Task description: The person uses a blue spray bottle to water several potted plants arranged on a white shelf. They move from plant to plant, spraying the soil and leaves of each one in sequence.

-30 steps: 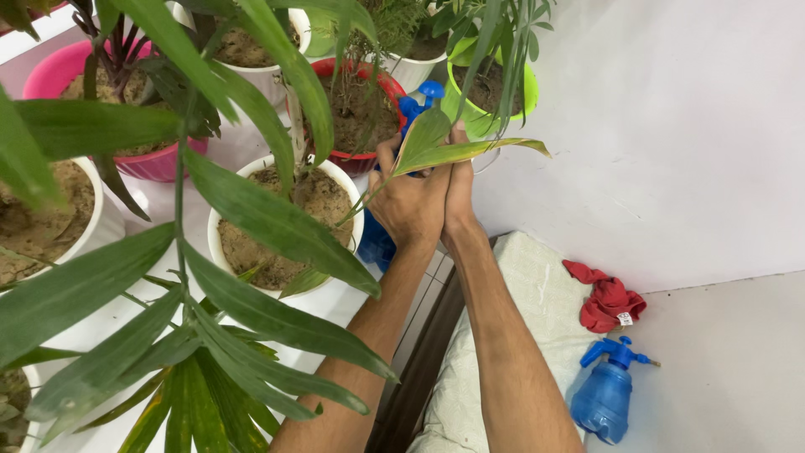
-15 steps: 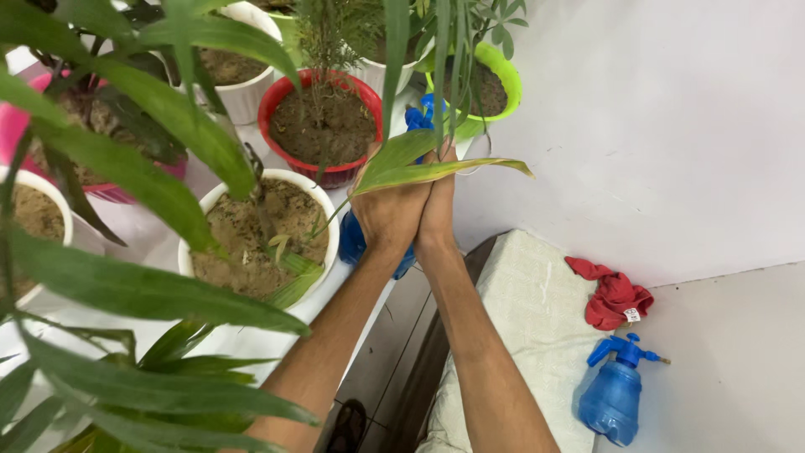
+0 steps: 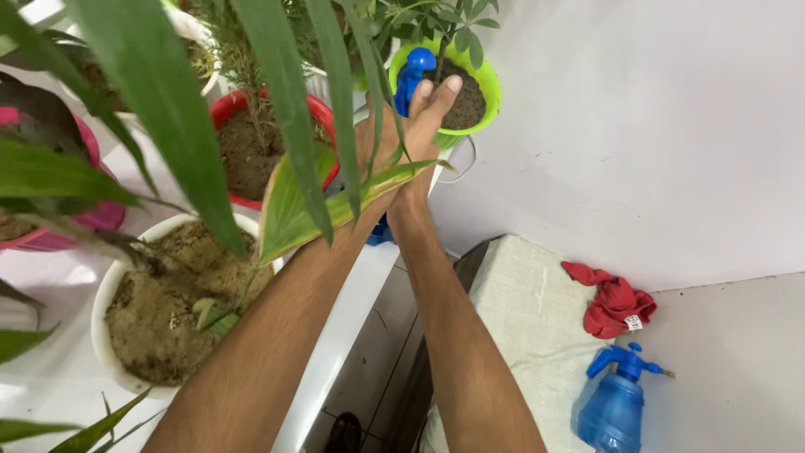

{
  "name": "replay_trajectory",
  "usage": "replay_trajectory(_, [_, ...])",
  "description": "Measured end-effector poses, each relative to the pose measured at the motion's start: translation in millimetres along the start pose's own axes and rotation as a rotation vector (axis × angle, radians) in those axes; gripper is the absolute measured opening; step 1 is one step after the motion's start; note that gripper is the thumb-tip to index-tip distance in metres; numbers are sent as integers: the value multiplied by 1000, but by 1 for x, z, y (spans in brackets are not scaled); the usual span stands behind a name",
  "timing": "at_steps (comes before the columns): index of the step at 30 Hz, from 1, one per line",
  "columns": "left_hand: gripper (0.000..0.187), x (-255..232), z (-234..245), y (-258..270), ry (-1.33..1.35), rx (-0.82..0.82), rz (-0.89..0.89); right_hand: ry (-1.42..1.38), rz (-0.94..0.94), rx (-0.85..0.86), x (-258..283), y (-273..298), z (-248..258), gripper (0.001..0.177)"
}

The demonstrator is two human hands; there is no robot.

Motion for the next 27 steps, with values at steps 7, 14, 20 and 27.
replay_trajectory(7, [59,8,-39,-35,-4,72,150,138,-67,-156,32,-11,-18,57])
replay_trajectory(14, [54,11,-39,-46,47,18,213,-272,-33,87,22,-27,-27,55])
replay_trajectory(20, [51,28,-36,-37,120,-56,307,-234,-47,96,8,-35,-34,56])
replay_trajectory(27, [47,45,-24,-25,193,-175,416,-59,6,-24,16,-30,-39,57])
Point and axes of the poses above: each hand's wrist, its own y-axis away from the middle knuckle, its own z-axis out of the back of the hand, x = y × z, the point moved 1 cm from there along -y, towards the middle knuckle, and after that the axes turned 9 degrees about -z, right-handed, at the moved point
